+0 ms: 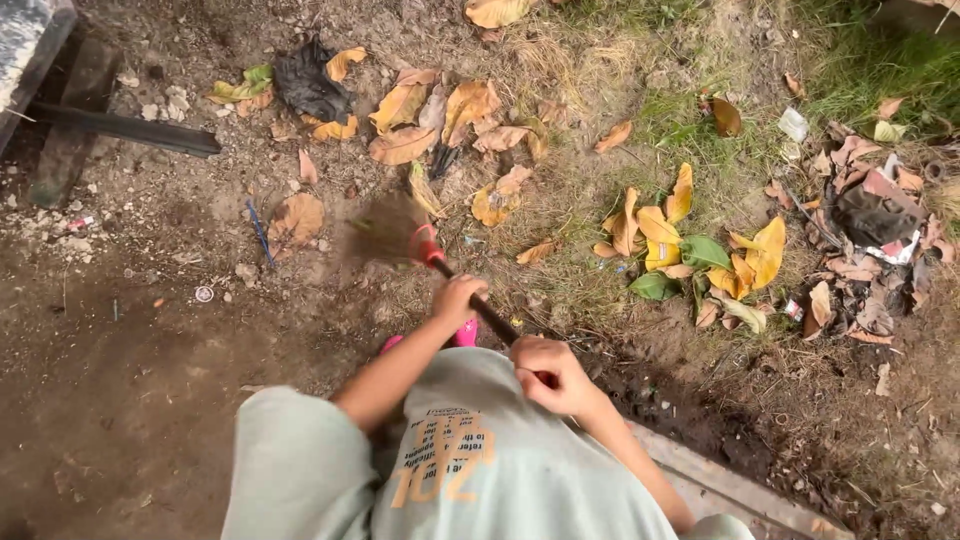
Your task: Sweeping dry leaves and dirt from an outdoor yard area with a broom.
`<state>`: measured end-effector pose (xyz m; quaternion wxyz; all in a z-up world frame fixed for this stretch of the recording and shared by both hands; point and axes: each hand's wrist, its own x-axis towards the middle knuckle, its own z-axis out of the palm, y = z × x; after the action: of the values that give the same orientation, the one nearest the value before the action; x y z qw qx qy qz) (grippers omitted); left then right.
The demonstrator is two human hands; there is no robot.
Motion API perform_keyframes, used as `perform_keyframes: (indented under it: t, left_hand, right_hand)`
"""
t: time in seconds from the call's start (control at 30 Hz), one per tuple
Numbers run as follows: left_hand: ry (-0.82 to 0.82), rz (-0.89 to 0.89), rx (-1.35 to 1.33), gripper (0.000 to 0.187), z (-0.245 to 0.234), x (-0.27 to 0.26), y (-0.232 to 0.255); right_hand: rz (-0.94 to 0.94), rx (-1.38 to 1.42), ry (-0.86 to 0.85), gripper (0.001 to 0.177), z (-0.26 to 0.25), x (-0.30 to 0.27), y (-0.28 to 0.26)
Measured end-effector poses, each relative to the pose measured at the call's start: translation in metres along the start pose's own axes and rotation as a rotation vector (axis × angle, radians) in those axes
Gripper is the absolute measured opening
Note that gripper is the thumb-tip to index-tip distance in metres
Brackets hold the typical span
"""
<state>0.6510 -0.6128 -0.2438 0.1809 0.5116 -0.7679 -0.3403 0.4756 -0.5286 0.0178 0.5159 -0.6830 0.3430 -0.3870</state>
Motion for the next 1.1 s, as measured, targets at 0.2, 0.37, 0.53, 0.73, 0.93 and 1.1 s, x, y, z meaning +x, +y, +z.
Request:
perform_keyframes:
  t: [0.2, 0.37, 0.53, 0.73, 0.93, 1.1]
  left_hand:
    - [0.117, 0.300, -0.238, 0.010, 0.041, 0.094, 0.107]
    - [0.112, 0.574, -0.292, 0.011, 0.014, 0.102, 0.214]
    - [-0.017, 0.590, -0.376, 0.012, -0.061, 0.022, 0.247]
    - [-0.093, 0.106, -0.113, 0.034, -0.027, -0.040, 0.028]
    - [-0.066, 0.198, -0.228, 0.004, 0.024, -0.011, 0.068]
    - [-0.173, 0.342, -0.217, 0.005, -0.037, -0.024, 0.179]
  right_hand:
    - [-0.019, -0.313, 0.034, 0.023, -0.033, -0.006, -0.055]
    - [-0.200, -0.376, 0.074, 0.019, -0.049, -0.031, -0.139]
    - [-0.311, -0.241, 0.423, 0.039, -0.093, -0.133, -0.156]
    - [0.069, 0.403, 0.265, 0.039, -0.024, -0.045, -0.018]
    - [0.007, -0.012, 0.084, 0.031, -0.034, -0.034, -0.050]
    - [-0.200, 0.139, 0.211, 0.034, -0.085, -0.099, -0.146]
